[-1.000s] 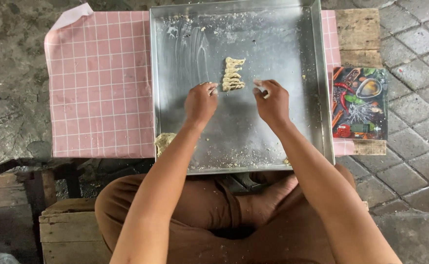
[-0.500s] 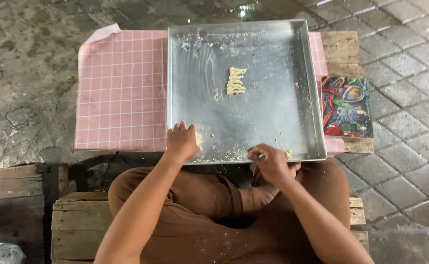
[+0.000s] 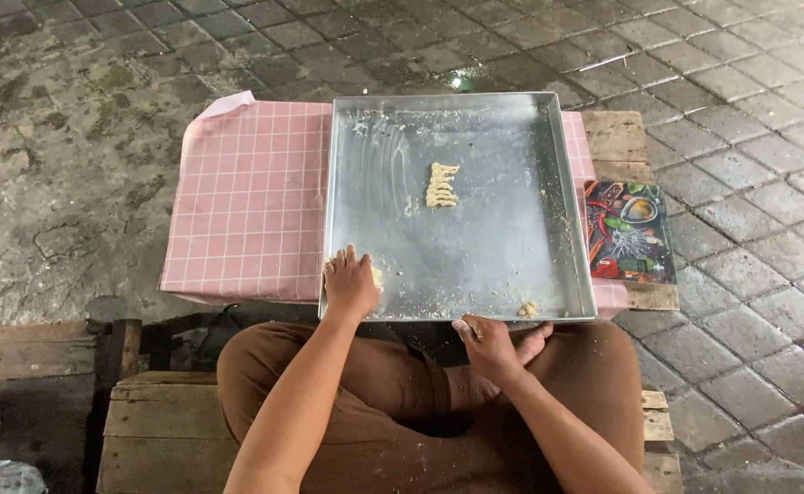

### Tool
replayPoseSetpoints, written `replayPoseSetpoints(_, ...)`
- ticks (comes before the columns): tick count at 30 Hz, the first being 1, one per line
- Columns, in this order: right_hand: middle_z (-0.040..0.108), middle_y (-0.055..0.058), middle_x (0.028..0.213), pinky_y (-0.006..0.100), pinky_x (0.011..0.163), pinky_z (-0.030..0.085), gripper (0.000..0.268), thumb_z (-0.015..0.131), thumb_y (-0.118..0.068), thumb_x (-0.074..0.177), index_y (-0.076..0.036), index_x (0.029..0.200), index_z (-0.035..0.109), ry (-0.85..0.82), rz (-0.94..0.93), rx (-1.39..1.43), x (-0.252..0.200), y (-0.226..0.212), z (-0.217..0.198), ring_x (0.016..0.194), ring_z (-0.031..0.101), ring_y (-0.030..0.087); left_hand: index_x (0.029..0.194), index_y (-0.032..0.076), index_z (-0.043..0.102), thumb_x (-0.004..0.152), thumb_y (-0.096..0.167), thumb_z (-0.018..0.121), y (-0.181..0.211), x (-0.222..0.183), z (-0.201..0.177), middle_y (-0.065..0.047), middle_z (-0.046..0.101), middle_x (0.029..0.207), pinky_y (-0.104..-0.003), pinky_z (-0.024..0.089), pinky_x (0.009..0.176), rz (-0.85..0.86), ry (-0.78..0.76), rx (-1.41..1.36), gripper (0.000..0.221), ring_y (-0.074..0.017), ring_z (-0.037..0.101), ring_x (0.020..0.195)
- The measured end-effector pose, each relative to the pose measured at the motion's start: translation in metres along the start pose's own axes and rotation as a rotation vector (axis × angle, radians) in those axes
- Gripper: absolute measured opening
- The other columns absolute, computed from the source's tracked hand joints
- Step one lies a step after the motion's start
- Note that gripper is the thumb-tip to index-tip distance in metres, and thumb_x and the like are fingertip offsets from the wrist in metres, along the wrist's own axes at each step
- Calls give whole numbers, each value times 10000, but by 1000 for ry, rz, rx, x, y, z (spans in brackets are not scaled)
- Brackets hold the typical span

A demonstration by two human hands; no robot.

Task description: The person is rolling out small pieces of dough into thin strips and then braiding or folding them into decorative shapes on a metal baking tray.

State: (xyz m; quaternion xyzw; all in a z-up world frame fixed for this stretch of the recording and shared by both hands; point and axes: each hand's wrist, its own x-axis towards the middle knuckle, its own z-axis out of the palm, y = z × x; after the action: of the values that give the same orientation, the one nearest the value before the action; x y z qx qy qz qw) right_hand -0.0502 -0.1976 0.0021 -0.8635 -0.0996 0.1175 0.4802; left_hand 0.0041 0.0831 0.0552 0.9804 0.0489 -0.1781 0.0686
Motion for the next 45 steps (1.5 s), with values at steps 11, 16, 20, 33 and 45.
replayPoseSetpoints(11, 770, 119, 672, 401, 690, 571, 231, 599, -62, 908, -104, 788, 792, -56, 27, 52, -3, -18, 3, 712, 756, 326, 1495, 92, 527, 939, 331, 696, -8, 16, 24, -228, 391, 1630, -578, 286, 1189, -14, 14, 33, 628, -427, 335, 1518)
replayPoseSetpoints(16, 796, 120, 740, 403, 747, 586, 213, 630, -29, 841, -113, 813, 824, -71, 39, 98, -6, -13, 5, 792, 772, 299, 1492, 105, 538, 937, 326, 703, -7, 18, 22, -221, 396, 1631, -579, 286, 1188, -29, 16, 28, 620, -428, 336, 1519)
replayPoseSetpoints(20, 780, 79, 664, 312, 649, 561, 67, 774, -55, 760, -91, 748, 830, -69, 163, 215, -2, -4, 8, 630, 707, 171, 1507, 104, 527, 936, 308, 698, -6, 17, 19, -220, 387, 1639, -584, 286, 1191, -33, 1, 7, 630, -425, 325, 1527)
replayPoseSetpoints(33, 754, 296, 817, 569, 747, 546, 219, 646, 10, 840, 53, 989, 801, -66, 142, 104, -3, -24, -2, 828, 714, 519, 1498, 105, 533, 932, 332, 701, -6, 15, 17, -219, 404, 1627, -582, 294, 1187, -25, 4, 9, 633, -419, 337, 1520)
replayPoseSetpoints(45, 792, -1, 688, 324, 667, 591, 104, 875, -202, 654, -214, 754, 848, -85, 234, 49, 3, -2, 3, 687, 758, 194, 1496, 102, 531, 927, 333, 713, -8, 17, 20, -217, 397, 1632, -586, 279, 1197, -30, -6, -3, 641, -420, 326, 1524)
